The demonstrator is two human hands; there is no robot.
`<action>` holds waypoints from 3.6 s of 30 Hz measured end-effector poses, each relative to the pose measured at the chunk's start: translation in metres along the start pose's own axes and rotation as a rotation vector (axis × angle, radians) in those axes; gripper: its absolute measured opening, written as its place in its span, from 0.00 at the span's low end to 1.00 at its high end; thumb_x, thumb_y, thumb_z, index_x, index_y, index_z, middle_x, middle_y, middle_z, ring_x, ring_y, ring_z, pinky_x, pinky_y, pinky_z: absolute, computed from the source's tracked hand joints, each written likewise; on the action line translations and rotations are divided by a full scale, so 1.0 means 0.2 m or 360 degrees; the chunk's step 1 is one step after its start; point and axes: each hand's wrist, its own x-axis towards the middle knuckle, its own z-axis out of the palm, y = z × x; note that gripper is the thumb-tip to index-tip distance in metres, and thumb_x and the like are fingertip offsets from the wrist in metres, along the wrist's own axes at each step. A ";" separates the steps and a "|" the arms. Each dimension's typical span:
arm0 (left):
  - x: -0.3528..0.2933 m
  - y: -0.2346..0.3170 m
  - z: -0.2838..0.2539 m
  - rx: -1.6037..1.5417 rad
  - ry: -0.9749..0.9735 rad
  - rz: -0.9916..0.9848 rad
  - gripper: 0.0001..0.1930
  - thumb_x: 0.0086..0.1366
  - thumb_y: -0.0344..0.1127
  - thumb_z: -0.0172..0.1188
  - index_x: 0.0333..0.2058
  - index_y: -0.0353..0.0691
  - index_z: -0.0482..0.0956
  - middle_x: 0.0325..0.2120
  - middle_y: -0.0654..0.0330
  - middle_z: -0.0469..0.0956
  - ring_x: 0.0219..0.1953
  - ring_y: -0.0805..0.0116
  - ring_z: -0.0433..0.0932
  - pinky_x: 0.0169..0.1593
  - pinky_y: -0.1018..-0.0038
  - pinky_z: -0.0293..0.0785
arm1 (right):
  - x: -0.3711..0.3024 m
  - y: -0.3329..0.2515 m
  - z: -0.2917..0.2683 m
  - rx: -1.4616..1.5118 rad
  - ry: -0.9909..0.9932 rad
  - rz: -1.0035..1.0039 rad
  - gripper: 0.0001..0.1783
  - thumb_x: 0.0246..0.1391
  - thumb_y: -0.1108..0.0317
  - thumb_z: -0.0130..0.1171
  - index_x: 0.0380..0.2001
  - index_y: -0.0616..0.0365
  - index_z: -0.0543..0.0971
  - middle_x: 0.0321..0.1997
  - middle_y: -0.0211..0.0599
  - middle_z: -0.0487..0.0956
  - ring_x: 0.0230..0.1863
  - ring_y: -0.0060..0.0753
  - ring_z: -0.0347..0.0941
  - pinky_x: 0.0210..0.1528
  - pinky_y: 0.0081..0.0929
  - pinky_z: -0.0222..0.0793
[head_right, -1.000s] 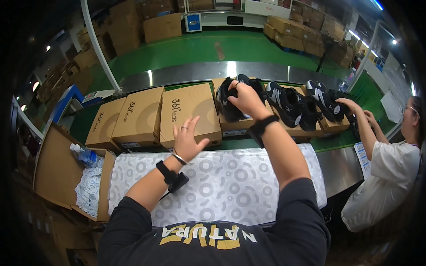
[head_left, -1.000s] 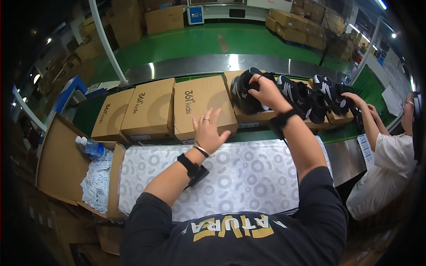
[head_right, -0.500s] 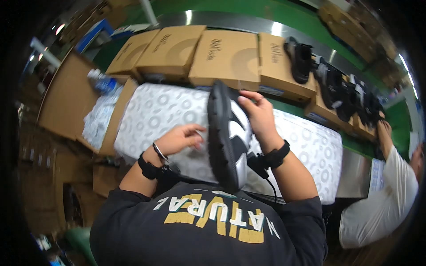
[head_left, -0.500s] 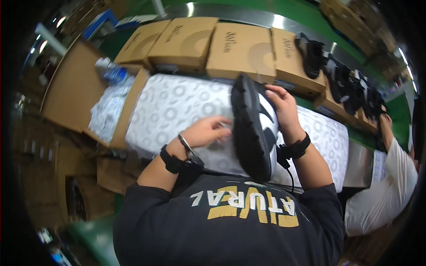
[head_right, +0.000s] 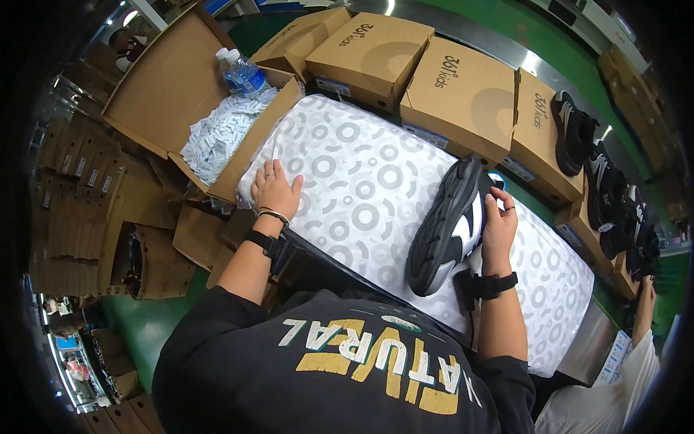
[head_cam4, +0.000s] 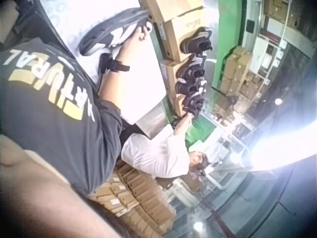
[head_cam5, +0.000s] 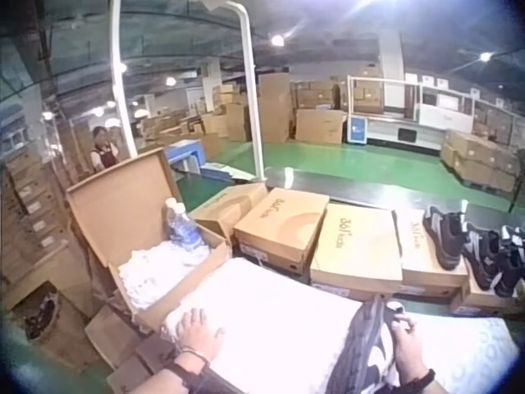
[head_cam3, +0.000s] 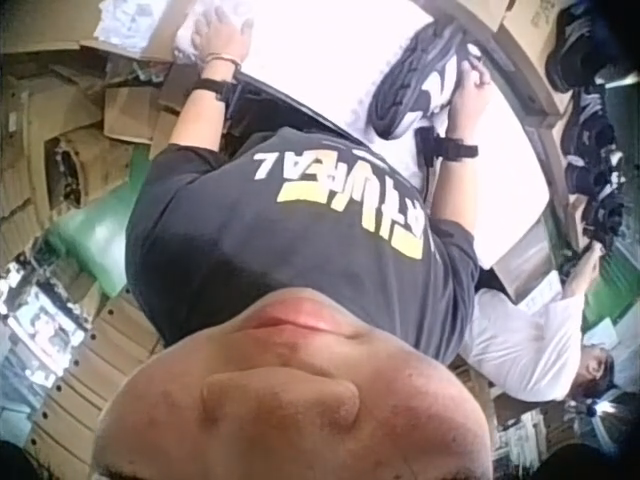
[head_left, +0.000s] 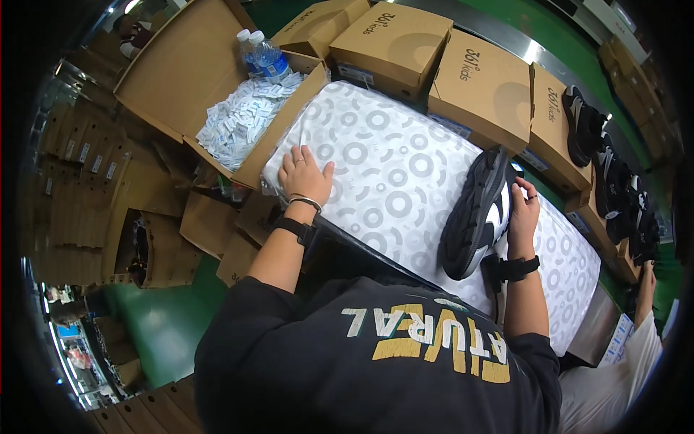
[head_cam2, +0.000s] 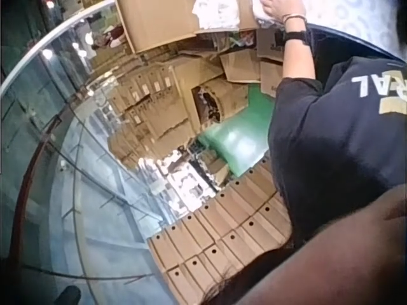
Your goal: Packing shoes into boxes on a conveyor belt in a manufacturing facility.
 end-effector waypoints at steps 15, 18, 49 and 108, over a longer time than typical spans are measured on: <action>-0.38 0.93 -1.13 -0.0913 -0.0251 0.2477 0.28 0.48 0.48 0.61 0.45 0.38 0.69 0.44 0.49 0.69 0.33 0.54 0.75 0.35 0.67 0.72 | 0.11 -0.83 -0.02 0.0082 -0.0444 0.0101 0.12 0.42 0.73 0.52 0.33 0.64 0.72 0.27 0.34 0.74 0.26 0.24 0.71 0.27 0.20 0.68; -0.27 0.98 -1.03 -0.1093 -0.0209 0.2651 0.30 0.49 0.51 0.60 0.49 0.41 0.67 0.50 0.47 0.65 0.38 0.53 0.74 0.40 0.68 0.71 | -0.04 -0.69 -0.58 0.0430 -0.0387 0.0377 0.24 0.40 0.77 0.48 0.46 0.67 0.68 0.39 0.43 0.75 0.37 0.33 0.75 0.41 0.28 0.73; -0.23 1.36 -0.36 -0.0440 -0.0368 0.2435 0.29 0.53 0.41 0.53 0.53 0.37 0.60 0.53 0.49 0.62 0.57 0.47 0.55 0.58 0.48 0.44 | -0.54 -0.56 -0.40 -0.2537 -0.0443 -0.1234 0.15 0.33 0.68 0.56 0.31 0.53 0.73 0.50 0.42 0.68 0.49 0.45 0.65 0.50 0.45 0.59; 0.55 1.66 -0.14 -0.0206 -0.0297 0.1389 0.29 0.47 0.46 0.61 0.46 0.37 0.67 0.43 0.45 0.69 0.47 0.47 0.68 0.48 0.59 0.66 | 0.60 -0.30 -0.54 -0.2116 0.0190 -0.0665 0.27 0.34 0.57 0.65 0.40 0.58 0.73 0.40 0.47 0.72 0.43 0.48 0.69 0.47 0.35 0.65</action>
